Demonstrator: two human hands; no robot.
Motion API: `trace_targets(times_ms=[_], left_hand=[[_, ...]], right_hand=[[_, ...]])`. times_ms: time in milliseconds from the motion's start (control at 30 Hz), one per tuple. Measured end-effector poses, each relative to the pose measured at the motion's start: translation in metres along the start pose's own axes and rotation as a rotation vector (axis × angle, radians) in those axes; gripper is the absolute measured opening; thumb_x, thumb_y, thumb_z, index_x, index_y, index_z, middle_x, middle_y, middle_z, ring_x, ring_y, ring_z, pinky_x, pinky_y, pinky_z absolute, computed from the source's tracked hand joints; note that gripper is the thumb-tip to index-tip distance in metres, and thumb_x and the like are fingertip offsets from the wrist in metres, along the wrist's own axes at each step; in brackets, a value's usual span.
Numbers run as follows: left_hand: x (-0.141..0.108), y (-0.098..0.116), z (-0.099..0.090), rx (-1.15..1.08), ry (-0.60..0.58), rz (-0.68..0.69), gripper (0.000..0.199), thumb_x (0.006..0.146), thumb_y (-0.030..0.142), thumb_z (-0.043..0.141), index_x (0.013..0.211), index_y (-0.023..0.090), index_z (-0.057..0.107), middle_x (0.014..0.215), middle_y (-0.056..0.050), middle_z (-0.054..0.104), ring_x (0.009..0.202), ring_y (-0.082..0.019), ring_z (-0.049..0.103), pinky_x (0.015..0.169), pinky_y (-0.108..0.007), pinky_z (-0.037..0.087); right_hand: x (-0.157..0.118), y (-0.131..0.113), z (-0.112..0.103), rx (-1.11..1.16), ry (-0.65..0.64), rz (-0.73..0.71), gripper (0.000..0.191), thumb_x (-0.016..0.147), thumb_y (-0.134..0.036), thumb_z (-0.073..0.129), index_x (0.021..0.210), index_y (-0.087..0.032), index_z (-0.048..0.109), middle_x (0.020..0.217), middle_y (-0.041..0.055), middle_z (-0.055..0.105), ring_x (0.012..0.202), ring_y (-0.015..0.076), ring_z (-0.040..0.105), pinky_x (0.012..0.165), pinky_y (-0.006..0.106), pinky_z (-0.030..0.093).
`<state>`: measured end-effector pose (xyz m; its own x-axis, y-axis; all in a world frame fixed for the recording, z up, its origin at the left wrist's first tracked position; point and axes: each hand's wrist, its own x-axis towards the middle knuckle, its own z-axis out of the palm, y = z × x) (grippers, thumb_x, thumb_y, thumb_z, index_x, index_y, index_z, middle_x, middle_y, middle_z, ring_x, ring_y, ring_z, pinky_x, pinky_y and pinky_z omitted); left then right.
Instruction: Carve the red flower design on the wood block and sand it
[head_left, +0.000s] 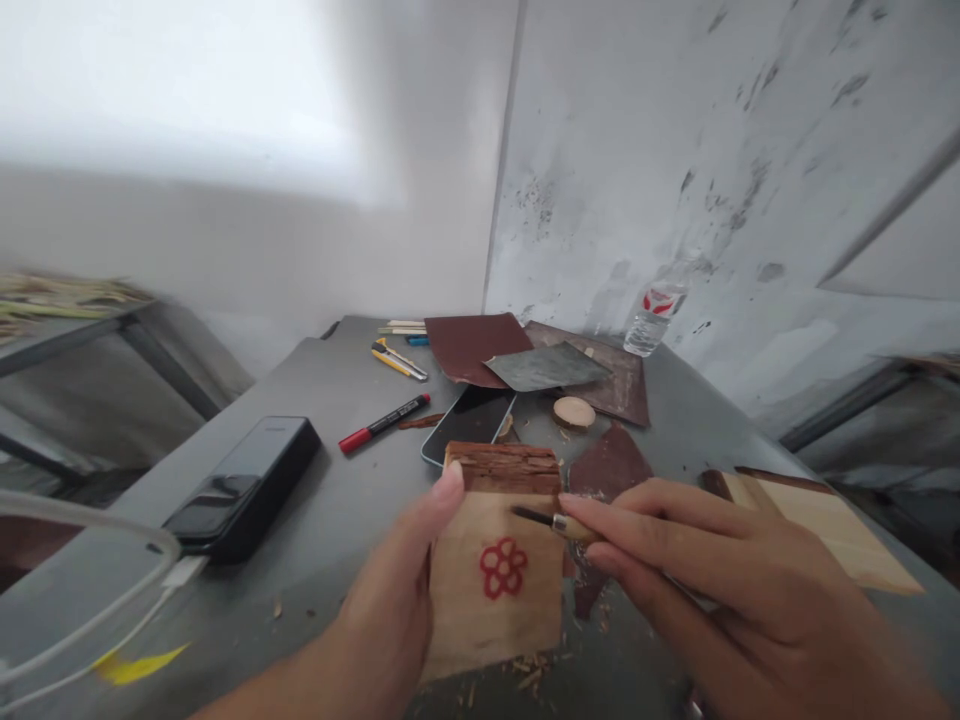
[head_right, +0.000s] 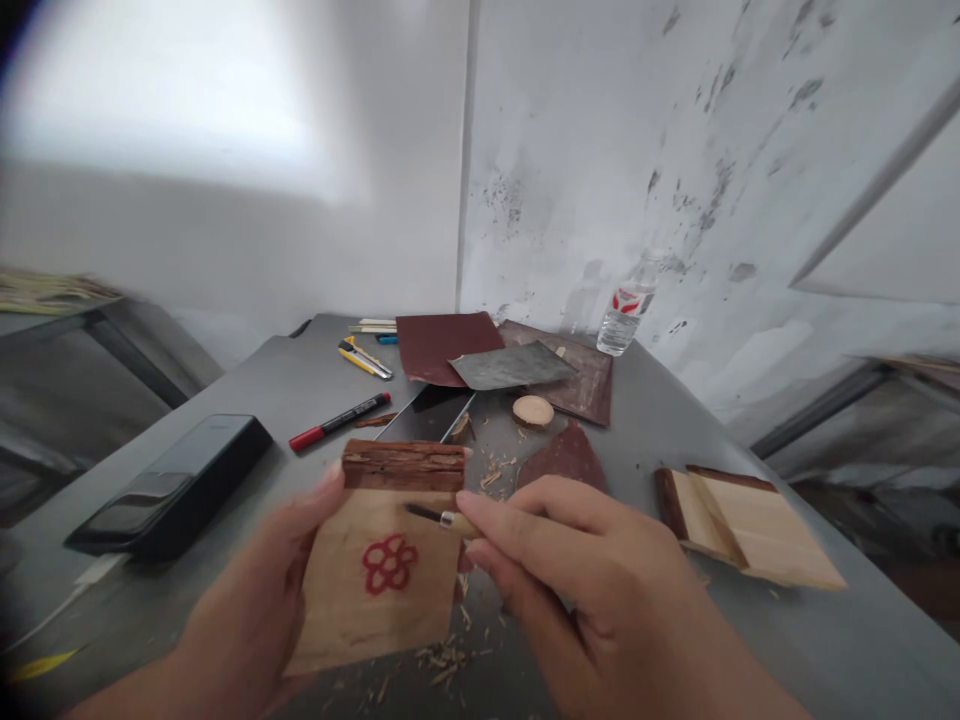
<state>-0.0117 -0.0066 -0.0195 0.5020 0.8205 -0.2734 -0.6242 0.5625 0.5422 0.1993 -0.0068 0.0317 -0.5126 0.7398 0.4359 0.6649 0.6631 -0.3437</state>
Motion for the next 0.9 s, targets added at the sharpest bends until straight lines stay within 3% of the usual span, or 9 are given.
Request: trace_targets(times_ms=[267,400,600,767,900], left_hand=[[-0.005,0.001,0.005,0.002,0.012,-0.034,0.054,0.096,0.056,0.047,0.109,0.017,0.081,0.088,-0.015,0.082,0.106,-0.040,0.073,0.083,-0.053,0.058],[-0.003,0.000,0.006,0.014,-0.013,-0.018,0.052,0.094,0.055,0.050,0.108,0.016,0.081,0.085,-0.014,0.082,0.102,-0.039,0.074,0.084,-0.051,0.058],[-0.008,0.004,0.013,0.024,0.006,-0.104,0.055,0.097,0.057,0.044,0.118,0.019,0.077,0.092,-0.015,0.082,0.094,-0.035,0.076,0.087,-0.050,0.058],[-0.005,0.002,0.012,0.012,-0.048,-0.084,0.059,0.099,0.054,0.038,0.114,0.015,0.078,0.093,-0.016,0.081,0.095,-0.035,0.076,0.089,-0.049,0.057],[0.002,0.002,0.008,0.014,-0.029,-0.042,0.064,0.099,0.054,0.034,0.111,0.010,0.079,0.088,-0.018,0.081,0.095,-0.037,0.076,0.091,-0.050,0.056]], right_hand=[[-0.003,0.002,-0.006,0.053,-0.025,-0.011,0.029,0.097,-0.022,0.060,0.119,-0.031,0.076,0.097,-0.0016,0.077,0.078,0.0107,0.073,0.068,0.014,0.058],[-0.003,0.001,-0.004,0.108,-0.063,0.021,0.032,0.098,-0.021,0.059,0.124,-0.033,0.073,0.097,-0.0023,0.077,0.077,0.0113,0.072,0.066,0.016,0.059],[0.000,-0.003,0.002,0.191,-0.095,0.088,0.034,0.097,-0.019,0.057,0.122,-0.036,0.073,0.084,-0.0058,0.077,0.070,0.0112,0.072,0.067,0.018,0.059],[-0.003,0.002,-0.005,0.239,-0.235,0.123,0.040,0.099,-0.024,0.060,0.131,-0.049,0.066,0.089,-0.0109,0.078,0.074,0.0094,0.072,0.069,0.017,0.057],[-0.004,-0.002,-0.011,0.225,-0.246,0.137,0.032,0.099,-0.028,0.059,0.123,-0.046,0.071,0.097,-0.0095,0.080,0.074,0.0136,0.074,0.062,0.018,0.060]])
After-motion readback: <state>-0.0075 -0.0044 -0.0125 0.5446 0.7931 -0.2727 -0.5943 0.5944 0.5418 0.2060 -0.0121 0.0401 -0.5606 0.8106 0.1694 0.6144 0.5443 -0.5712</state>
